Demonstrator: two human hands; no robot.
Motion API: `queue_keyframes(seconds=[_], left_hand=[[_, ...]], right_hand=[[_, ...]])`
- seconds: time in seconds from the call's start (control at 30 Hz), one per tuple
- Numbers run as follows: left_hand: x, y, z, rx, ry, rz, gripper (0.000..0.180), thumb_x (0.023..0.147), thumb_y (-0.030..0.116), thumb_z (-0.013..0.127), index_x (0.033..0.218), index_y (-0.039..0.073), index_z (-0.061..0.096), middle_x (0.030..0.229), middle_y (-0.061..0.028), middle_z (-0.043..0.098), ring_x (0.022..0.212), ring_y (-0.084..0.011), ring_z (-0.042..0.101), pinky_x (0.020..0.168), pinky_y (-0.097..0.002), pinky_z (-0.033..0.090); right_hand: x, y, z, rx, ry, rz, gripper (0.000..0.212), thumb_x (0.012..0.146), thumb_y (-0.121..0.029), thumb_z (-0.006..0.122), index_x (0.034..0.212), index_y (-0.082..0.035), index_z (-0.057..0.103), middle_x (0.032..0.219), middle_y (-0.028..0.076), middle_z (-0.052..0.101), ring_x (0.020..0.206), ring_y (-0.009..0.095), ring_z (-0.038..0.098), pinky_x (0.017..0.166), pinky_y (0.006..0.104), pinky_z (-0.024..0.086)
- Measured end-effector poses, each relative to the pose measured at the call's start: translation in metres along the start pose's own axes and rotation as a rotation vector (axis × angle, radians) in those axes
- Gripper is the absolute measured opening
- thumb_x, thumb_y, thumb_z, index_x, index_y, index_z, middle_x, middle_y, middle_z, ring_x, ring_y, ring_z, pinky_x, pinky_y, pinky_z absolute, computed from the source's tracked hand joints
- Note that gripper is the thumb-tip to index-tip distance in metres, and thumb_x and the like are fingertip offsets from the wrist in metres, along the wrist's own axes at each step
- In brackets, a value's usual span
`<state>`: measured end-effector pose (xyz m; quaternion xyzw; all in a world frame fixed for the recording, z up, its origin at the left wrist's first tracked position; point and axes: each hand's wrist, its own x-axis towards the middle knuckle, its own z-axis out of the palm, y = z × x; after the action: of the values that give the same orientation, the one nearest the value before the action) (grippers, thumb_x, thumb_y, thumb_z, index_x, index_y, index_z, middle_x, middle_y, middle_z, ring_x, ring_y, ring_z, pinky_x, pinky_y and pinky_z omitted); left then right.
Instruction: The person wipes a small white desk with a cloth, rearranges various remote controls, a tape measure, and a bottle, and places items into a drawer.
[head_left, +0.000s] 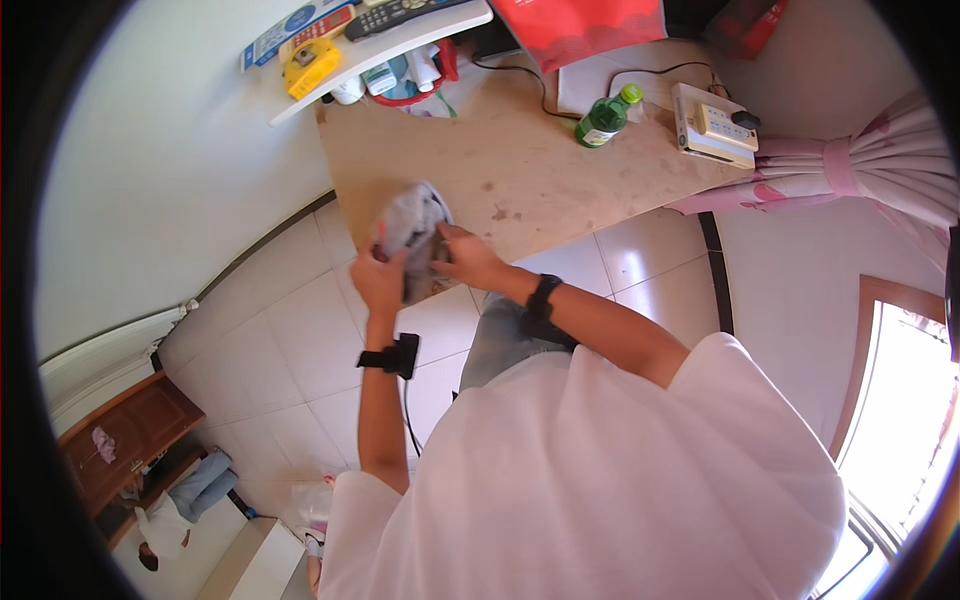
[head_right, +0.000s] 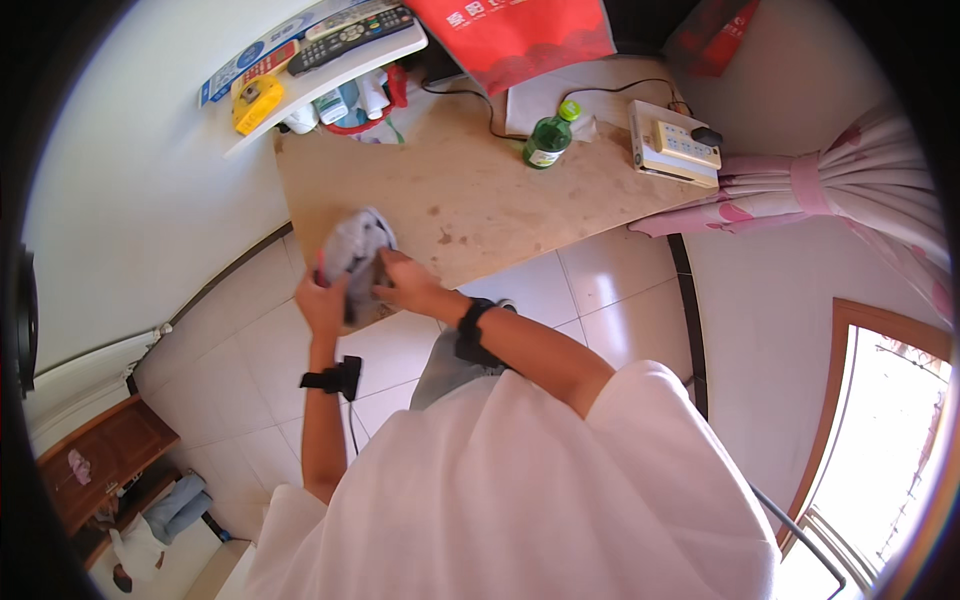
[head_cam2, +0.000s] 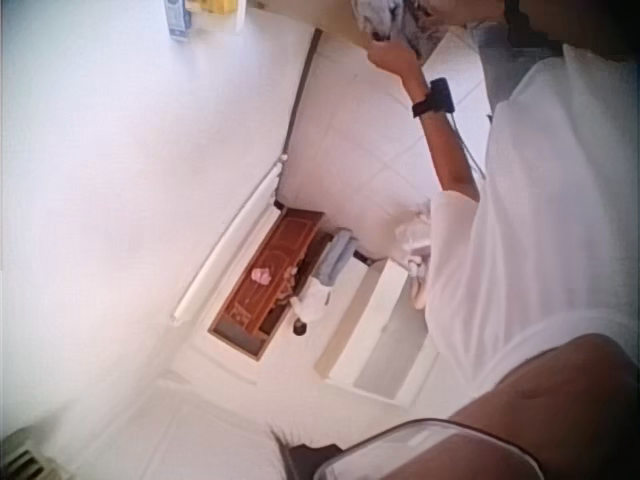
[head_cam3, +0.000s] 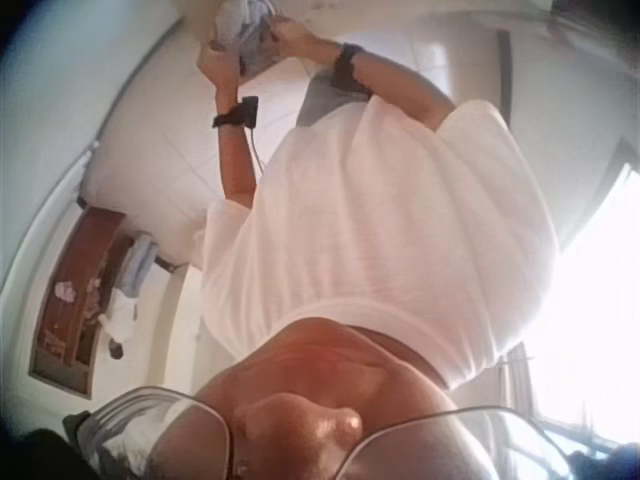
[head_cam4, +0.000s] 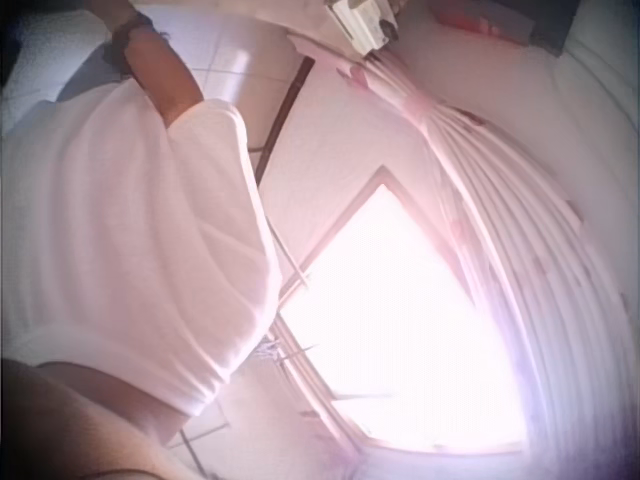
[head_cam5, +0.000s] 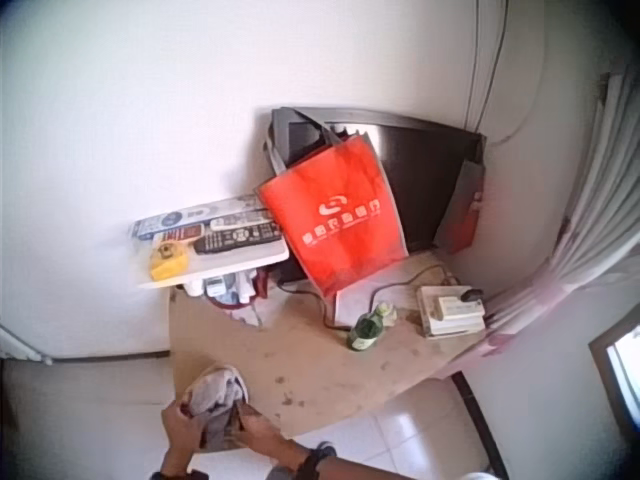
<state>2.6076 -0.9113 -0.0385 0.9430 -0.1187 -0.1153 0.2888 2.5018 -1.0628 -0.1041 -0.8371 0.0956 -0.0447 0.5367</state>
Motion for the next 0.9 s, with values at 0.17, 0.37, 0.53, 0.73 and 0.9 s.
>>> queue_keyframes(seconds=[0.17, 0.37, 0.53, 0.73, 0.9], left_hand=[[0.075, 0.003, -0.006, 0.005, 0.386, 0.463, 0.047, 0.070, 0.018, 0.078, 0.112, 0.003, 0.066, 0.078, -0.0150, 0.069, 0.069, -0.0294, 0.067, 0.065, -0.0379, 0.051], [0.051, -0.043, 0.017, 0.071, 0.242, 0.179, 0.036, 0.080, 0.026, 0.077, 0.105, 0.004, 0.065, 0.071, -0.0082, 0.063, 0.061, -0.0203, 0.058, 0.061, -0.0341, 0.048], [-0.104, -0.064, 0.056, -0.614, -0.027, -0.136, 0.041, 0.095, 0.023, 0.068, 0.061, 0.005, 0.055, 0.056, 0.0061, 0.046, 0.055, -0.0056, 0.038, 0.049, -0.0270, 0.032], [-0.218, -0.150, 0.111, -0.387, -0.456, -0.236, 0.040, 0.094, 0.027, 0.067, 0.065, 0.000, 0.061, 0.051, -0.0001, 0.052, 0.049, -0.0054, 0.043, 0.046, -0.0279, 0.033], [-0.221, -0.158, 0.154, -0.487, -0.502, -0.110, 0.036, 0.092, 0.024, 0.068, 0.067, 0.000, 0.061, 0.051, -0.0034, 0.053, 0.047, -0.0083, 0.044, 0.047, -0.0283, 0.036]], right_hand=[[0.066, -0.015, -0.008, 0.035, 0.231, -0.011, 0.068, 0.081, -0.021, 0.074, 0.136, 0.006, 0.045, 0.119, 0.023, 0.061, 0.103, 0.032, 0.063, 0.088, 0.0388, 0.051], [0.004, 0.011, -0.027, 0.371, 0.267, -0.012, 0.024, 0.092, -0.013, 0.058, 0.113, -0.002, 0.062, 0.093, 0.016, 0.065, 0.079, 0.027, 0.064, 0.073, 0.0345, 0.051], [-0.130, 0.074, -0.020, 0.193, 0.521, 0.260, 0.020, 0.096, -0.015, 0.051, 0.095, 0.000, 0.064, 0.079, 0.015, 0.063, 0.065, 0.025, 0.060, 0.061, 0.0342, 0.046], [-0.121, 0.142, 0.134, 0.325, 0.109, 0.441, 0.038, 0.100, -0.028, 0.050, 0.125, 0.000, 0.056, 0.104, 0.014, 0.069, 0.093, 0.026, 0.067, 0.078, 0.0353, 0.052], [-0.049, 0.198, 0.151, 1.511, 0.591, 0.434, 0.048, 0.100, -0.039, 0.052, 0.138, -0.010, 0.048, 0.136, 0.007, 0.055, 0.124, 0.026, 0.052, 0.099, 0.0443, 0.050]])
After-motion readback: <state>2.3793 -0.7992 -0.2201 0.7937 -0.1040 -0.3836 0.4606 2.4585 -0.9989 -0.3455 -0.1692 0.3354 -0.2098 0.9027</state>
